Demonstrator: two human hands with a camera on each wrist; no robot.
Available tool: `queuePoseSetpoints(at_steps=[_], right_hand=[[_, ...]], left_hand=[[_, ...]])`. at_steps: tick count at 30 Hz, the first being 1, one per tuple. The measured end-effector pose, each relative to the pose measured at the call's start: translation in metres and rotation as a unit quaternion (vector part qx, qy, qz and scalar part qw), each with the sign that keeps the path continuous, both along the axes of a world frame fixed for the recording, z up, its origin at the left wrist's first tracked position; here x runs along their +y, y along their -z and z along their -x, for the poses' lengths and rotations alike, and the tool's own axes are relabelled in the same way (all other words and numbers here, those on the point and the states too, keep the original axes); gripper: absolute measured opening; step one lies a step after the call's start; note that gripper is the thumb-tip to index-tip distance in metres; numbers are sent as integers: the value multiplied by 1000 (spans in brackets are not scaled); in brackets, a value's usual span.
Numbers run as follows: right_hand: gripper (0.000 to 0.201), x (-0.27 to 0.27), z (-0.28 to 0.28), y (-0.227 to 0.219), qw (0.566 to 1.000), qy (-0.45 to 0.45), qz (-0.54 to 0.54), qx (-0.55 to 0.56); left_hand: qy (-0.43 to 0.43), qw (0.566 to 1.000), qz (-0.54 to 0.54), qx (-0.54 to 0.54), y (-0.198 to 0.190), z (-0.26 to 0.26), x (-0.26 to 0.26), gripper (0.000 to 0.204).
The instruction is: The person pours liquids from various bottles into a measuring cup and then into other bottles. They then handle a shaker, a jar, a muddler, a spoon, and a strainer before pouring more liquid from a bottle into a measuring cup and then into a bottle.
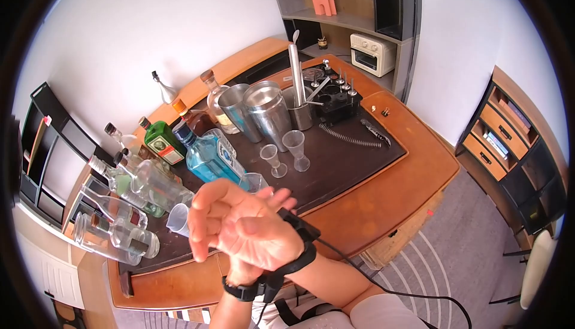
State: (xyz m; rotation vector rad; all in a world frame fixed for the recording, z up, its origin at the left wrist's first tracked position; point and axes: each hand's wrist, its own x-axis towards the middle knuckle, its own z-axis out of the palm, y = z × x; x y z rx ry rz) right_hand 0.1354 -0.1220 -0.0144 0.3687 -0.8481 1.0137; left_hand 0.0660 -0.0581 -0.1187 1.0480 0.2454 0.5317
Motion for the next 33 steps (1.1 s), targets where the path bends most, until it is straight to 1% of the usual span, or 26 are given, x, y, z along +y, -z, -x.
queuePoseSetpoints(at_steps=[1, 4, 7, 10, 13, 15, 17, 18, 22, 25, 26, 28, 29, 30, 31, 32, 33], right_hand=[[54, 0, 6, 1, 1000, -21, 5, -2], [55, 9, 25, -2, 992, -79, -75, 57], [56, 5, 25, -5, 991, -97, -56, 66], [51, 3, 20, -7, 996, -46, -53, 52], [51, -4, 6, -10, 998, -16, -25, 48], [46, -6, -1, -12, 999, 9, -19, 44], [43, -6, -8, -11, 998, 40, -3, 42], [38, -6, -11, -10, 998, 51, 9, 34], [34, 1, -18, -5, 994, 77, 43, 60], [31, 6, -21, -2, 984, 139, 84, 74], [29, 8, -24, 1, 982, 154, 78, 70], [25, 14, -30, 7, 978, 186, 65, 61], [24, 14, -32, 9, 960, 262, 100, 17], [23, 13, -33, 11, 932, 335, 135, -28], [22, 12, -35, 12, 896, 405, 168, -73], [20, 14, -36, 13, 881, 429, 185, -75], [20, 14, -36, 11, 882, 423, 192, -81]], left_hand=[[26, 999, 29, 2, 12, 0, -2, 63], [78, 991, 108, -15, 35, 2, -10, 67], [108, 981, 158, -35, 44, 3, -16, 71], [135, 969, 198, -58, 52, -1, -20, 74], [157, 957, 229, -80, 60, -8, -22, 78], [167, 952, 240, -88, 63, -9, -23, 81], [174, 950, 244, -92, 63, -8, -23, 84], [175, 949, 245, -93, 63, -4, -23, 85], [184, 949, 238, -90, 55, 8, -24, 90], [173, 957, 218, -82, 45, 10, -24, 95], [146, 972, 181, -22, 39, 9, -26, 111], [109, 980, 163, -38, 36, 6, -30, 93], [90, 983, 154, -46, 34, 6, -32, 85], [57, 984, 168, 4, 31, 11, -30, 78], [86, 980, 176, -45, 29, 8, -25, 67], [86, 979, 177, -53, 25, 7, -26, 65], [86, 978, 179, -61, 20, 6, -27, 63]])
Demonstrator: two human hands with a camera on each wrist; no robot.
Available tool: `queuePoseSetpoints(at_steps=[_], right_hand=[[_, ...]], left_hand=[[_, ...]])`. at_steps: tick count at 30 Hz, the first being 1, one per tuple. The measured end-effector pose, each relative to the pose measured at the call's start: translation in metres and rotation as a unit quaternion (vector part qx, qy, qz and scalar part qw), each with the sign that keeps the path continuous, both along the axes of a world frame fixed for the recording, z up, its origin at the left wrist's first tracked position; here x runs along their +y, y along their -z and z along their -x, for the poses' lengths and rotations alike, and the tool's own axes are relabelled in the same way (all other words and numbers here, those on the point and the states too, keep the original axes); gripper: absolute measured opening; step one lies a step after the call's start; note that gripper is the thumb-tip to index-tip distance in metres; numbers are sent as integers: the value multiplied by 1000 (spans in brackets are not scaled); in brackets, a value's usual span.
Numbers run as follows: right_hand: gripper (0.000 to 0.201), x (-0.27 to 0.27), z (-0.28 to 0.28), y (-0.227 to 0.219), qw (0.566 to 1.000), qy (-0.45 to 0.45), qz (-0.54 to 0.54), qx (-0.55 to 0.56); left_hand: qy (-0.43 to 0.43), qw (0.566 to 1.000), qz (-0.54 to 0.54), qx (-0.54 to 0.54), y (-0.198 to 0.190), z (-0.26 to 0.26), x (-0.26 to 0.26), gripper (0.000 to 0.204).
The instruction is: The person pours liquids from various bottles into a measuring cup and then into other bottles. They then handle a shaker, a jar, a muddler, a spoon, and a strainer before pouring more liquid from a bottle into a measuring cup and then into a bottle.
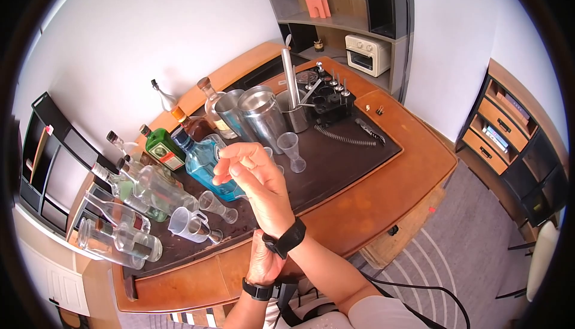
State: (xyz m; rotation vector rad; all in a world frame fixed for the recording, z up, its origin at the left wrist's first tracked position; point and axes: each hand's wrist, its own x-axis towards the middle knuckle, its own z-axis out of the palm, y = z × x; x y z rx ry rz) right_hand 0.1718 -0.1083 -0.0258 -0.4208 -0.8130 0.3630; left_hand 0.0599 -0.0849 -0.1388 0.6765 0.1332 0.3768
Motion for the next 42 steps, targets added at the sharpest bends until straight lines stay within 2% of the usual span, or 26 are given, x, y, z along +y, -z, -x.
queuePoseSetpoints(at_steps=[3, 6, 9, 10, 12, 13, 16, 19, 21, 24, 25, 28, 31, 34, 36, 38, 40, 42], right_hand=[[20, 3, 2, -5, 999, -27, 27, -14], [20, 8, 2, -6, 996, -46, 63, -48], [20, 14, -5, -5, 991, -32, 100, -84], [20, 16, -9, -4, 989, -24, 112, -97], [21, 17, -16, -4, 982, -9, 145, -122], [21, 20, -20, -1, 973, 37, 160, -161], [20, 23, -31, 4, 921, 154, 200, -297], [22, 22, -32, 4, 867, 202, 232, -391], [22, 25, -36, 11, 811, 251, 248, -466], [22, 31, -42, 20, 741, 317, 212, -553], [21, 33, -44, 22, 734, 328, 207, -558], [21, 34, -50, 28, 740, 329, 224, -542], [20, 32, -55, 37, 807, 251, 269, -463], [17, 29, -53, 42, 875, 176, 295, -342], [15, 29, -53, 44, 879, 167, 303, -329], [15, 28, -54, 44, 880, 158, 306, -326], [16, 29, -55, 40, 881, 147, 303, -333], [18, 32, -54, 37, 878, 161, 293, -343]], left_hand=[[-21, 999, 17, 26, 10, -1, 2, 65], [6, 999, -32, 19, 3, -6, 6, 66], [-3, 998, -64, -2, -32, -8, 12, 51], [-39, 993, -108, 24, -49, -4, 11, 50], [-74, 988, -137, -5, -50, -2, 33, 44], [-125, 980, -154, 14, -60, 2, 39, 39], [-260, 946, -192, 32, -70, 14, 69, 29], [-342, 915, -216, 3, -81, 31, 94, 26], [-379, 899, -218, -4, -84, 40, 105, 25], [-405, 882, -240, -21, -92, 46, 116, 24], [-411, 877, -248, -26, -94, 48, 121, 23], [-429, 860, -272, -36, -106, 46, 126, 21], [-435, 849, -297, -35, -115, 42, 125, 18], [-385, 858, -339, 12, -108, 32, 109, 16], [-314, 866, -381, 80, -104, 21, 87, 12], [-173, 877, -435, 106, -95, 13, 73, 13], [-99, 825, -536, 147, -92, 5, 62, 16], [-55, 828, -531, 170, -91, 1, 54, 19]])
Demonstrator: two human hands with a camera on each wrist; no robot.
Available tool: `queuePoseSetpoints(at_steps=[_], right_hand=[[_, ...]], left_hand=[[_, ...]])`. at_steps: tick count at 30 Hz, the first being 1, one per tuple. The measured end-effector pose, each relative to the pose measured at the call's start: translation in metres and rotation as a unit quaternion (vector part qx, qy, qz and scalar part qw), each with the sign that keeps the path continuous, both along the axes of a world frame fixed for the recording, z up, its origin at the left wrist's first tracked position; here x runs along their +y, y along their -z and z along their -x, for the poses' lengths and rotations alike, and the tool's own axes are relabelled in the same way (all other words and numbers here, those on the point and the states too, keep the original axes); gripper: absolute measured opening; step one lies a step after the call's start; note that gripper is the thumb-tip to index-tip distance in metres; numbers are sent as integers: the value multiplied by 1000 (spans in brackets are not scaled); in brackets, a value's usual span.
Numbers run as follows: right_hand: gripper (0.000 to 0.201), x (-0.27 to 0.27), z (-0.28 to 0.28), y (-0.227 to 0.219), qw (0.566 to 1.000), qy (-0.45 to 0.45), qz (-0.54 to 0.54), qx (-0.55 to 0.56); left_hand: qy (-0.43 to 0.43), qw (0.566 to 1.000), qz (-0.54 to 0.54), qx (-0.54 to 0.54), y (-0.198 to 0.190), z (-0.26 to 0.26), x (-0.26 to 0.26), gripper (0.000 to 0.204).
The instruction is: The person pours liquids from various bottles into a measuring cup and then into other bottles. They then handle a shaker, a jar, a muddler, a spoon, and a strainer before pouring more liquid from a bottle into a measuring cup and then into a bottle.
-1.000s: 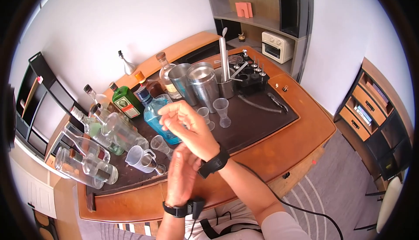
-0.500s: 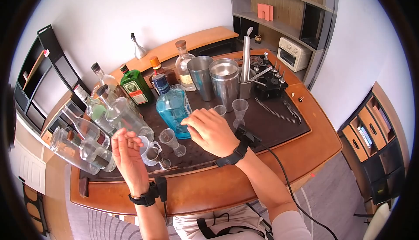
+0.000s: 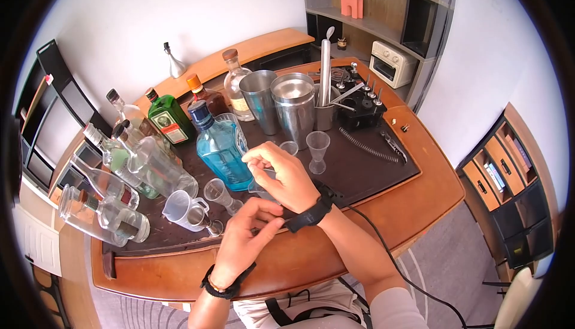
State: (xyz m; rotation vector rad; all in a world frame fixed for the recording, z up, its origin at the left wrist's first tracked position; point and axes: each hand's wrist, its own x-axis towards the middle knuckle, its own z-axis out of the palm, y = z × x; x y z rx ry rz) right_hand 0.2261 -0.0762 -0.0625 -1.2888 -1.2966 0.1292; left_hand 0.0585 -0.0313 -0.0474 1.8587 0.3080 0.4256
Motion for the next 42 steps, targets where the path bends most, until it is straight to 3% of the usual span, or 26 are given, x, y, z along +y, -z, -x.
queuePoseSetpoints(at_steps=[5, 8, 11, 14, 17, 20, 23, 37, 42], right_hand=[[17, 13, 1, -8, 1000, -1, -5, -29], [17, 20, 1, -12, 996, 45, -4, -79], [16, 27, 0, -10, 996, 73, -13, -51], [14, 30, 2, -8, 998, 46, -44, 21], [16, 30, 1, -5, 992, -19, 3, 123], [16, 35, 0, 4, 961, -115, -73, 239], [17, 29, 1, -1, 938, -116, -71, 318], [20, 25, -9, 10, 934, -117, -34, 335], [24, 7, -22, -2, 915, -150, -72, 367]], left_hand=[[9, 999, 35, -3, 7, -8, 4, 14], [-5, 999, 47, -10, 12, -9, 7, 12], [-6, 997, 81, -14, 17, -9, 8, 11], [13, 990, 142, -22, 23, -11, 9, 9], [30, 987, 159, -19, 26, -12, 8, 6], [36, 987, 157, -23, 31, -12, 8, 6], [33, 987, 156, -27, 35, -13, 7, 7], [-13, 998, -3, -55, 22, -16, 4, 10], [-57, 990, 67, -110, 0, 3, 19, 15]])
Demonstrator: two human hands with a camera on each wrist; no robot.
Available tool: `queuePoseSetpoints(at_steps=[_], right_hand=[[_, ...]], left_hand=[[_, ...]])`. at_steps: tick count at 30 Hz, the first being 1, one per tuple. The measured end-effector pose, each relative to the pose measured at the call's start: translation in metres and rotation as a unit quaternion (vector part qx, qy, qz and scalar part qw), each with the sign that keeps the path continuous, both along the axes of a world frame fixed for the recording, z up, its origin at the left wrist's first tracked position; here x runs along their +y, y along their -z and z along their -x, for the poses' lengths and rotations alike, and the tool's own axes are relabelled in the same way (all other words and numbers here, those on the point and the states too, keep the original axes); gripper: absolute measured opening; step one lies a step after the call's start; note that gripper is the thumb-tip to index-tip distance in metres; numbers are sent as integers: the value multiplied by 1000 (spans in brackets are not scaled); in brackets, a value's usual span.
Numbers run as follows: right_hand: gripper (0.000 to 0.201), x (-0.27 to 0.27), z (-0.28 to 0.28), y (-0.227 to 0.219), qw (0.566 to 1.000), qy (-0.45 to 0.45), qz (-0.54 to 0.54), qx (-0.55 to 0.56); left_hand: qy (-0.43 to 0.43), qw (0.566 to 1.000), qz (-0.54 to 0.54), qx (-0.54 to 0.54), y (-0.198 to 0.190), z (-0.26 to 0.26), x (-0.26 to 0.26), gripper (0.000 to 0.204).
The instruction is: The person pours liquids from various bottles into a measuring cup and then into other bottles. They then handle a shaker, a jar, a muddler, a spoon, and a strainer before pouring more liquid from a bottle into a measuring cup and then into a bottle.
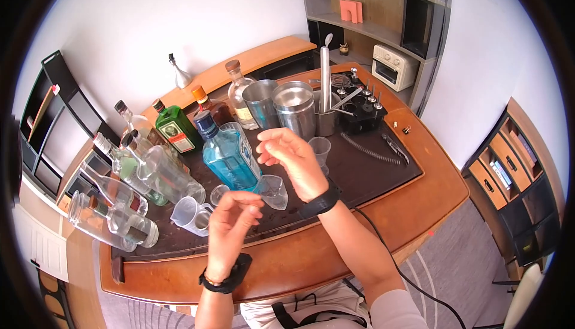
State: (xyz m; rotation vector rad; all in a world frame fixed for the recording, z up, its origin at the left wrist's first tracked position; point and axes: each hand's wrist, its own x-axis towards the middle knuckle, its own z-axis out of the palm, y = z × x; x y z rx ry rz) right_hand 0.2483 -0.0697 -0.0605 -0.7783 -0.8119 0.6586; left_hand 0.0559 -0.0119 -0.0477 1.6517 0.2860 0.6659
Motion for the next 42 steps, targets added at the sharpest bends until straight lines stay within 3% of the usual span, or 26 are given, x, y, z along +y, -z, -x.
queuePoseSetpoints(at_steps=[7, 10, 18, 22, 25, 32, 37, 42], right_hand=[[24, -19, -12, -10, 1000, 16, 15, -17], [23, -20, -11, -8, 998, 27, 32, -44], [19, -22, 14, -3, 989, 5, 88, -116], [16, -22, 32, -6, 980, -16, 54, -192], [15, -21, 30, -7, 977, 9, 39, -211], [17, -26, 3, -10, 992, 64, 59, -89], [21, -30, 1, 2, 986, 18, 119, -120], [33, -31, -4, 19, 964, -19, 156, -215]], left_hand=[[-102, 987, 10, -125, -38, 22, 31, 13], [-130, 961, 82, -231, -52, 28, 43, 15], [-218, 919, 104, -312, -43, 42, 66, 13], [-243, 901, 109, -342, -43, 41, 67, 13], [-266, 905, 82, -322, -42, 44, 68, 14], [-265, 912, 14, -314, -72, 39, 72, 15], [-234, 934, -56, -264, -80, 36, 68, 13], [-265, 936, -73, -222, -76, 42, 74, 13]])
